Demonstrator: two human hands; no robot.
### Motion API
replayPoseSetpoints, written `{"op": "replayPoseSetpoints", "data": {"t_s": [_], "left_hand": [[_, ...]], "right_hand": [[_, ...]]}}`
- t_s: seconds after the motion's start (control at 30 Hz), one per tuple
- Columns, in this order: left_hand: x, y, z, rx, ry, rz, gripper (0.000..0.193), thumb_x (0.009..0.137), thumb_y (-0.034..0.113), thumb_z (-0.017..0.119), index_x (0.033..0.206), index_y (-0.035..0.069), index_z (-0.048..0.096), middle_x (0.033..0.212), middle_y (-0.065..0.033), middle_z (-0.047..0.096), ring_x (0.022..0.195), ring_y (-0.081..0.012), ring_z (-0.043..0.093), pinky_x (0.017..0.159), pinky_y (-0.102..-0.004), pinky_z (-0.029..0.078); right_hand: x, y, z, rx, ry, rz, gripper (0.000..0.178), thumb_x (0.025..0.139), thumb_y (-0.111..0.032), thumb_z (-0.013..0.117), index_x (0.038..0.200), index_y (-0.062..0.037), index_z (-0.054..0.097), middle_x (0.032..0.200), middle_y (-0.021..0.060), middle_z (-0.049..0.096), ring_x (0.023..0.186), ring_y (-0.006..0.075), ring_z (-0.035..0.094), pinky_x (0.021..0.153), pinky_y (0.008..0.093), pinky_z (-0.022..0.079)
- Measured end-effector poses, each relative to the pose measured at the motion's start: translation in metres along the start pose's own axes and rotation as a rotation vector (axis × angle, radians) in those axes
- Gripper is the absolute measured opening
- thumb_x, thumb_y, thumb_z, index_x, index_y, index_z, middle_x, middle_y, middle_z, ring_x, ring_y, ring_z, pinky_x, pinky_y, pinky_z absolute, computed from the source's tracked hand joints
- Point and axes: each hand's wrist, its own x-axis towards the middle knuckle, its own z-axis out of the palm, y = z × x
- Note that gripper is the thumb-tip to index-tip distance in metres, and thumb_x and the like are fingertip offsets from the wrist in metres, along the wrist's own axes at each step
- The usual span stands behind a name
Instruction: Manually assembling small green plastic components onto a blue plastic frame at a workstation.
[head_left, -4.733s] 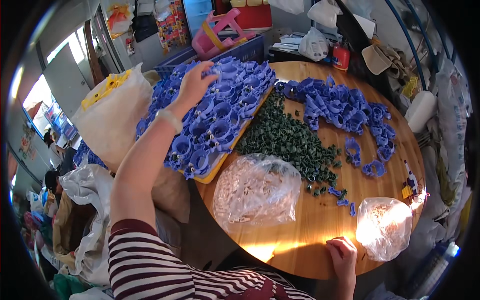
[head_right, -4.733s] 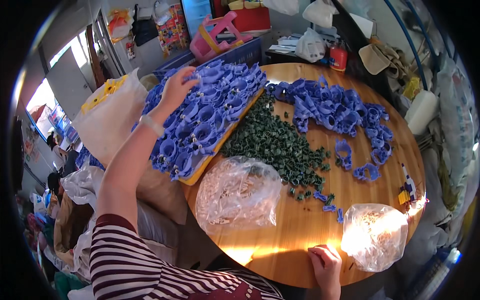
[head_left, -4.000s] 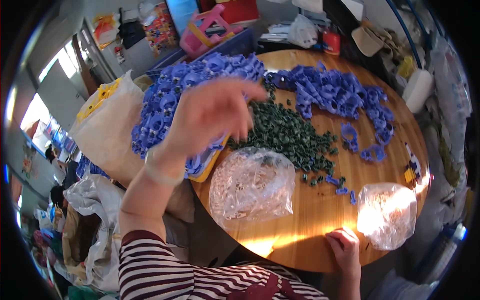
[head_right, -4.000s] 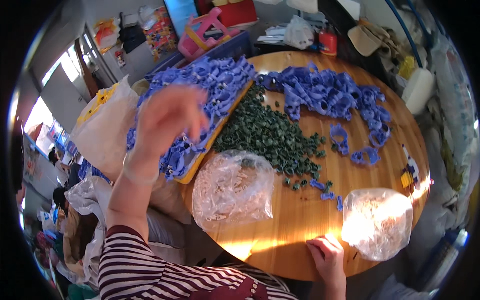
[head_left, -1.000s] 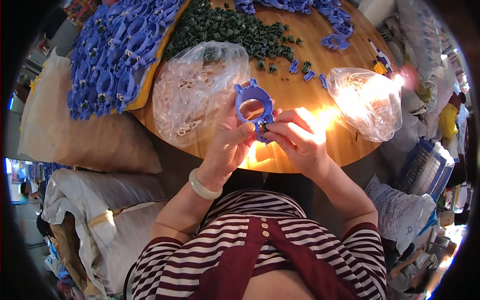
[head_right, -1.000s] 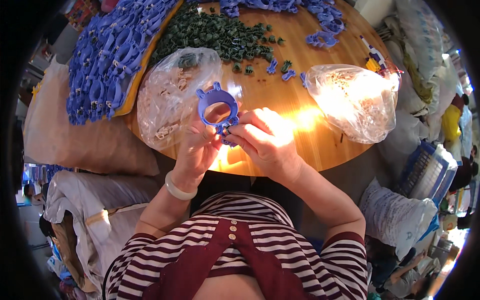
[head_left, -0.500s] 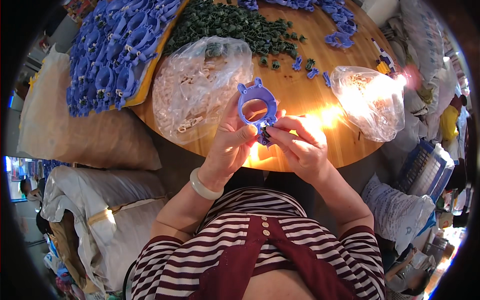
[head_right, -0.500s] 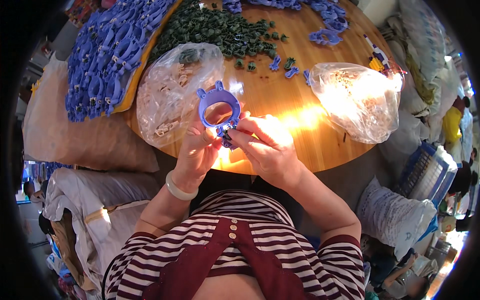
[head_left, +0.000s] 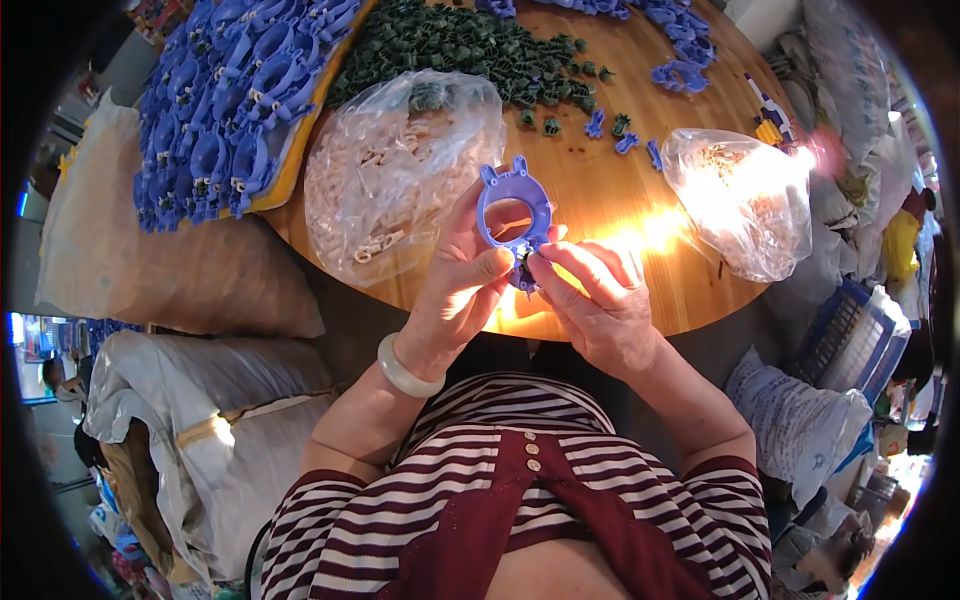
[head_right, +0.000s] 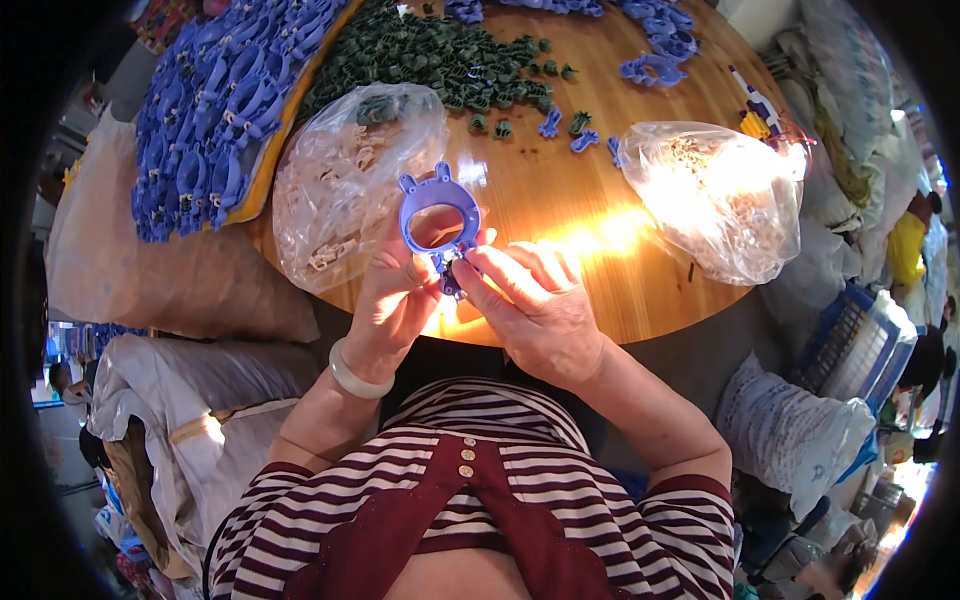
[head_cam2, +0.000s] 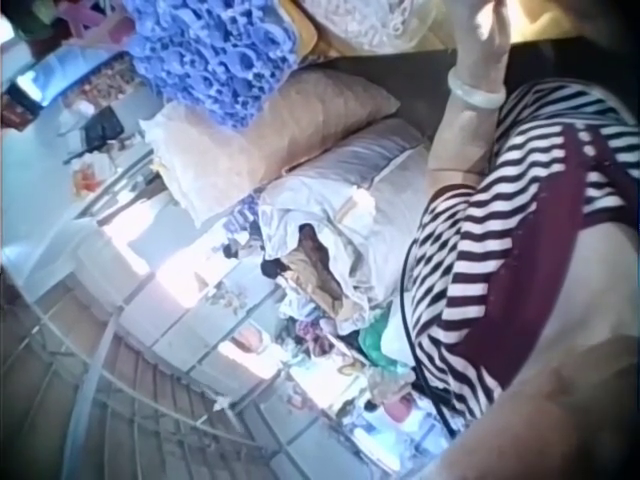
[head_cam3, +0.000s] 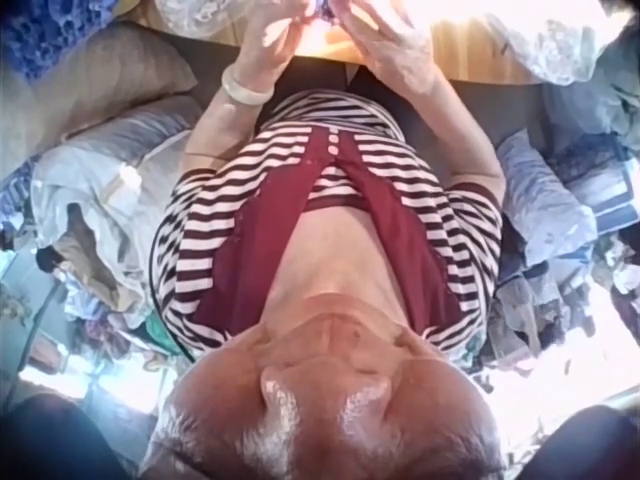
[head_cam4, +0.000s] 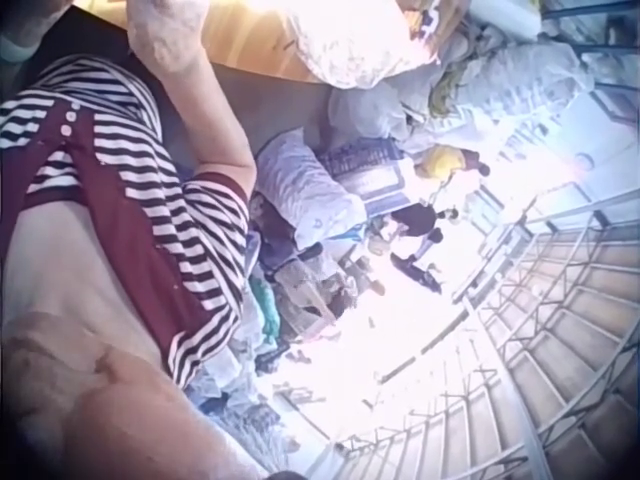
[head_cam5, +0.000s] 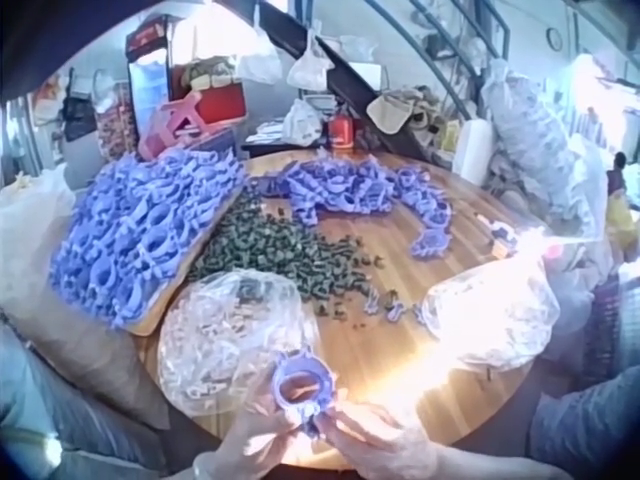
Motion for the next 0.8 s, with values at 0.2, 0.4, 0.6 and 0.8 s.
{"op": "replayPoseSetpoints", "data": {"t_s": [0.2,0.4,0.6,0.8], "left_hand": [[0.0,-0.003,0.002,0.041,0.034,0.022,0.073,0.078,0.016,0.07,0.138,0.011,0.027,0.124,-0.0117,0.049,0.118,-0.0244,0.045,0.099,-0.0381,0.037],[0.001,-0.004,-0.001,0.079,0.027,0.021,0.076,0.076,0.016,0.072,0.138,0.012,0.027,0.123,-0.0112,0.048,0.116,-0.0238,0.046,0.098,-0.0377,0.038],[-0.002,-0.003,-0.001,0.076,0.022,-0.019,0.076,0.077,0.018,0.072,0.138,0.012,0.027,0.12,-0.0092,0.048,0.114,-0.0217,0.047,0.092,-0.034,0.044],[-0.003,-0.004,-0.002,0.085,0.012,-0.014,0.077,0.078,0.02,0.071,0.139,0.012,0.025,0.118,-0.0083,0.047,0.112,-0.0206,0.048,0.09,-0.0326,0.045]], "right_hand": [[0.005,0.008,0.004,0.269,0.128,0.086,0.025,0.065,-0.001,0.072,0.089,-0.0055,0.067,0.092,0.0068,0.061,0.08,0.022,0.059,0.068,0.0307,0.046],[0.012,0.009,-0.003,0.205,0.058,0.06,0.018,0.066,-0.001,0.071,0.081,-0.004,0.063,0.087,0.0068,0.061,0.075,0.021,0.06,0.065,0.0305,0.046],[0.012,0.009,0.001,0.286,0.071,0.089,0.017,0.067,0.0,0.07,0.082,-0.0027,0.061,0.083,0.0067,0.059,0.072,0.0225,0.059,0.064,0.0313,0.046],[0.008,0.009,0.003,0.334,0.117,0.113,0.017,0.067,-0.001,0.07,0.082,-0.0023,0.061,0.083,0.0087,0.059,0.072,0.0238,0.058,0.063,0.0315,0.045]]}}
